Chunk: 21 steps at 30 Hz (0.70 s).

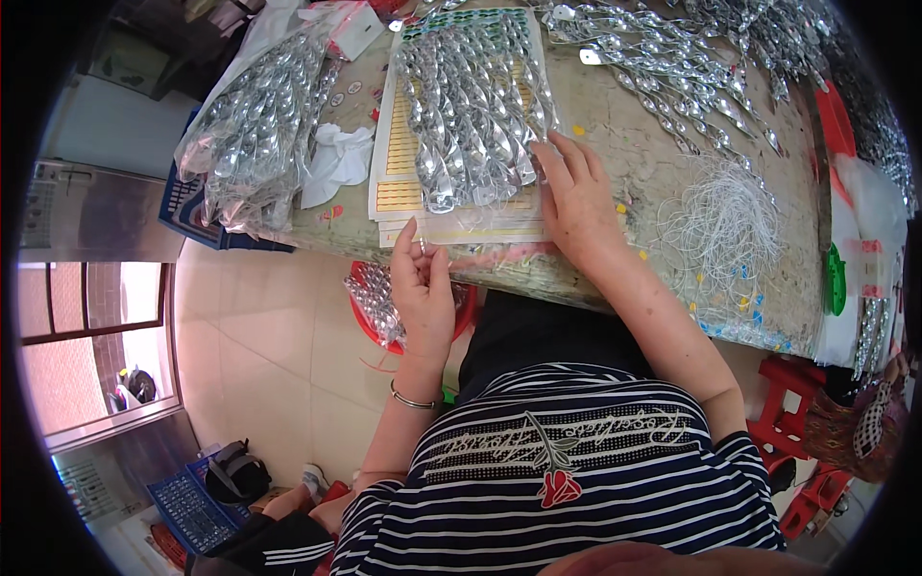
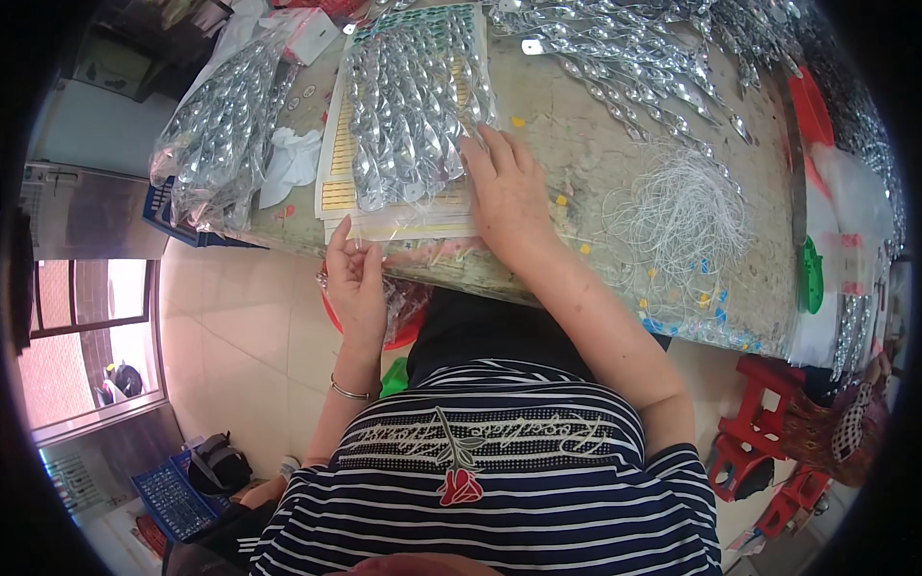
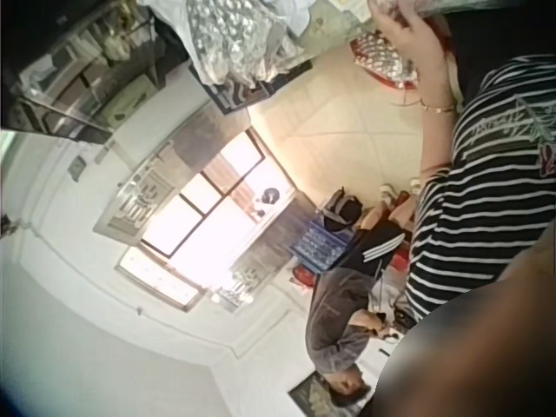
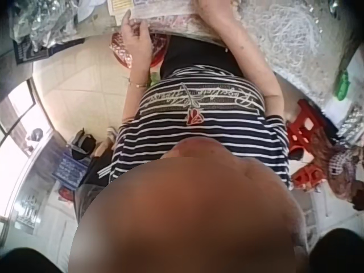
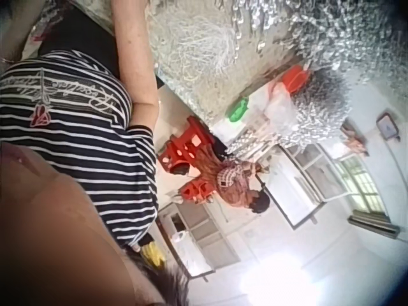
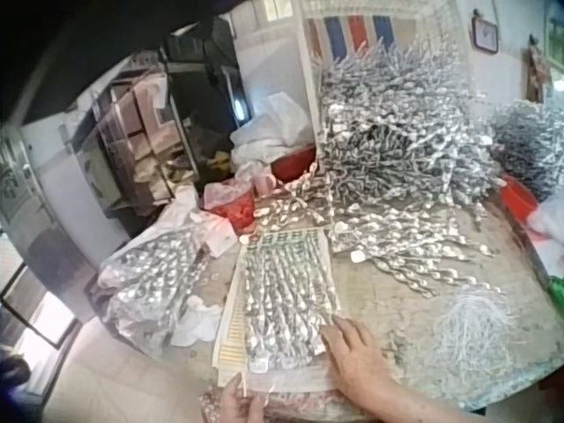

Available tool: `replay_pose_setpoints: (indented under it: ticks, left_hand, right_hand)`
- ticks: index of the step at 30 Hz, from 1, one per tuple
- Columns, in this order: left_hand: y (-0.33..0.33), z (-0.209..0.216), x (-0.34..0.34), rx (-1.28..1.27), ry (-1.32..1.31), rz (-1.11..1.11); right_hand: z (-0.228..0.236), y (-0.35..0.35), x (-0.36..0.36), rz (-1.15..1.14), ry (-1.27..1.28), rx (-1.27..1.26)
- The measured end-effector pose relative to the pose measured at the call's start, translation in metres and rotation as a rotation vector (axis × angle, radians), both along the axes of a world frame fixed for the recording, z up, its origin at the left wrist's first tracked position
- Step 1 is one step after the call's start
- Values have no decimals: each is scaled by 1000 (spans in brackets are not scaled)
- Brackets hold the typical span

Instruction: Packaging silver tinsel decorations into clear plastic bags with paper inserts.

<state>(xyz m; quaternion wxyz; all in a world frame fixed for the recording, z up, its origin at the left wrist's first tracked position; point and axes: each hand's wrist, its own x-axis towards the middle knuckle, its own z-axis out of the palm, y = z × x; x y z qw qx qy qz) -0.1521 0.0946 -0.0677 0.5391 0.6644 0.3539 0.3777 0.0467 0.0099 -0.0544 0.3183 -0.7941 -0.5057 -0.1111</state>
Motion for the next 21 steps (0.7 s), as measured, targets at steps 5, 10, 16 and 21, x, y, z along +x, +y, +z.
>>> replay_pose_setpoints:
  ticks: [5, 10, 16, 21]
  left_hand:
    - [6, -7, -5, 186, 150, -15]
    - [7, -9, -6, 282, 204, -14]
    - [4, 15, 0, 334, 264, 48]
    - [22, 16, 4, 412, 298, -8]
  right_hand:
    - [3, -1, 5, 34, -114, -90]
    - [8, -7, 2, 16, -101, -103]
    - [32, -28, -21, 78, 11, 39]
    - [44, -48, -31, 110, 66, 41]
